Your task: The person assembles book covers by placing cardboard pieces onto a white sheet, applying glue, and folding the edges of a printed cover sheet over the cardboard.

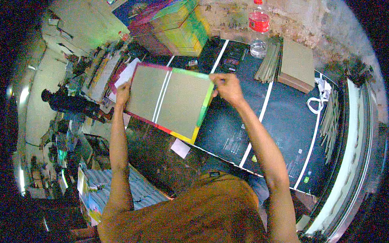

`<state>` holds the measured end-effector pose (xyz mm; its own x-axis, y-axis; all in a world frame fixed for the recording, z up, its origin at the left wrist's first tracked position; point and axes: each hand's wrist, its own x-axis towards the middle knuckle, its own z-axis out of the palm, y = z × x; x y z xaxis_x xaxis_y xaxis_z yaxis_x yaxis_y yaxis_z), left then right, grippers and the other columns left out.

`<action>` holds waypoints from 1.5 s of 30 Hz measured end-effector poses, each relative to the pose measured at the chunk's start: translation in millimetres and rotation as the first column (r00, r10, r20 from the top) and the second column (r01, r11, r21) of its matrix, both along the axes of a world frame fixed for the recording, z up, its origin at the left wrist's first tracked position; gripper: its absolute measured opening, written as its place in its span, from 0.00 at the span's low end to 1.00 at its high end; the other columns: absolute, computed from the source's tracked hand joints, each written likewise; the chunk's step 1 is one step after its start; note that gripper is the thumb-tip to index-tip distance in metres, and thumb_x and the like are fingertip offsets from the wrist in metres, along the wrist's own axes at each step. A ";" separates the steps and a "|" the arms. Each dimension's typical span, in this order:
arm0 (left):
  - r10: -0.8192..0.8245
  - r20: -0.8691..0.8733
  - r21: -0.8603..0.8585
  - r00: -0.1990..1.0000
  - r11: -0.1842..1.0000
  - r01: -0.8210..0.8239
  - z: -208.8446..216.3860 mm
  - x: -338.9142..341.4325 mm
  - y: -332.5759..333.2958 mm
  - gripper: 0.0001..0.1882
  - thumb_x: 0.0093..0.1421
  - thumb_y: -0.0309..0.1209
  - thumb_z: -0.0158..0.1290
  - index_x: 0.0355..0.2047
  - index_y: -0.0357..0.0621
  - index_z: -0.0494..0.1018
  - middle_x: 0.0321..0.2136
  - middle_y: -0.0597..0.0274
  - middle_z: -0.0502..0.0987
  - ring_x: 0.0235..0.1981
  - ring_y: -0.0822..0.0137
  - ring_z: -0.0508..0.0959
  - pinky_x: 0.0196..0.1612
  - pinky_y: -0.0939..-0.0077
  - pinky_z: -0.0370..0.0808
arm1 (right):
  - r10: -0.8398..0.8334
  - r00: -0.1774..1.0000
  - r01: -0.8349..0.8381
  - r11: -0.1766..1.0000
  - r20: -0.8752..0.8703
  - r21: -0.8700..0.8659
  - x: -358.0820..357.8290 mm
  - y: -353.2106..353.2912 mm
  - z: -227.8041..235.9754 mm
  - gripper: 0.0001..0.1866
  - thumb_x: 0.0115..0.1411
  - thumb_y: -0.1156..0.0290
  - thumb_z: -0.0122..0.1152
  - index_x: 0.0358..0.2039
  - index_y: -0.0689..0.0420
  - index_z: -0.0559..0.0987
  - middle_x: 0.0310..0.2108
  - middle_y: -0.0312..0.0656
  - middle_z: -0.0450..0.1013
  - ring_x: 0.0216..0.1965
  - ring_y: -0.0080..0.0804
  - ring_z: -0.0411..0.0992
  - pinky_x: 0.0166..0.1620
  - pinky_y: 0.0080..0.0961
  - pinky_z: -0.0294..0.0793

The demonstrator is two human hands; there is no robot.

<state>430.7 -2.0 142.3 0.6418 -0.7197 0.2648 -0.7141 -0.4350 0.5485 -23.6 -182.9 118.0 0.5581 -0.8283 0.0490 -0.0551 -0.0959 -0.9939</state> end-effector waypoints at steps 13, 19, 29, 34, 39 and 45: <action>-0.234 -0.080 0.641 0.969 0.733 0.230 -50.1 54.9 91.7 0.51 0.34 0.34 0.78 0.62 0.44 0.69 0.51 0.47 0.81 0.53 0.51 0.81 0.58 0.61 0.77 | 0.065 0.373 -0.722 0.647 -0.926 -0.246 89.0 -25.6 -8.0 0.44 0.44 0.68 0.77 0.63 0.57 0.70 0.59 0.49 0.73 0.60 0.50 0.72 0.60 0.55 0.71; -0.216 0.145 0.793 0.966 0.609 0.017 -36.1 17.0 93.6 0.56 0.37 0.35 0.77 0.66 0.39 0.63 0.59 0.42 0.73 0.57 0.46 0.77 0.58 0.57 0.76 | 0.043 0.526 -0.633 0.688 -0.850 -0.356 50.5 -1.9 -5.4 0.22 0.52 0.66 0.70 0.47 0.63 0.80 0.46 0.53 0.81 0.54 0.50 0.77 0.59 0.55 0.71; -0.199 0.131 0.565 0.971 0.820 0.092 -59.1 -312.6 48.2 0.53 0.66 0.64 0.43 0.70 0.23 0.48 0.73 0.31 0.44 0.74 0.32 0.41 0.70 0.29 0.41 | 0.257 0.941 -0.130 0.875 -0.219 0.467 10.8 73.3 -78.2 0.32 0.62 0.42 0.65 0.31 0.67 0.82 0.25 0.44 0.79 0.21 0.28 0.78 0.22 0.27 0.80; -0.165 0.120 0.533 0.979 0.843 0.077 -83.8 -319.4 42.3 0.47 0.68 0.57 0.43 0.70 0.25 0.48 0.73 0.33 0.43 0.74 0.33 0.40 0.68 0.21 0.40 | 0.041 0.905 -0.035 0.999 -0.422 0.023 16.4 79.9 -87.1 0.25 0.64 0.48 0.63 0.39 0.62 0.82 0.37 0.48 0.81 0.32 0.36 0.80 0.33 0.40 0.79; -0.160 0.136 0.503 0.978 0.861 0.070 -99.3 -315.0 48.3 0.42 0.70 0.51 0.42 0.70 0.27 0.51 0.73 0.35 0.45 0.74 0.33 0.42 0.68 0.22 0.39 | 0.042 0.931 -0.319 0.573 -0.362 -0.755 -9.0 109.6 -87.4 0.25 0.68 0.51 0.55 0.59 0.52 0.75 0.59 0.45 0.73 0.61 0.39 0.70 0.60 0.50 0.68; -0.159 0.162 0.464 0.974 0.883 0.067 -104.0 -316.5 50.8 0.38 0.71 0.48 0.42 0.70 0.28 0.52 0.73 0.37 0.46 0.74 0.34 0.44 0.68 0.23 0.40 | 0.100 0.907 -0.408 0.445 -0.409 -0.797 -7.4 100.5 -107.0 0.24 0.70 0.51 0.51 0.60 0.50 0.75 0.61 0.37 0.73 0.64 0.32 0.68 0.67 0.49 0.59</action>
<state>114.2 48.8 38.3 0.5195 -0.8545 -0.0001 -0.8434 -0.5128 0.1602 -31.0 -82.3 11.0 0.8494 -0.2688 0.4541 -0.1119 -0.9327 -0.3428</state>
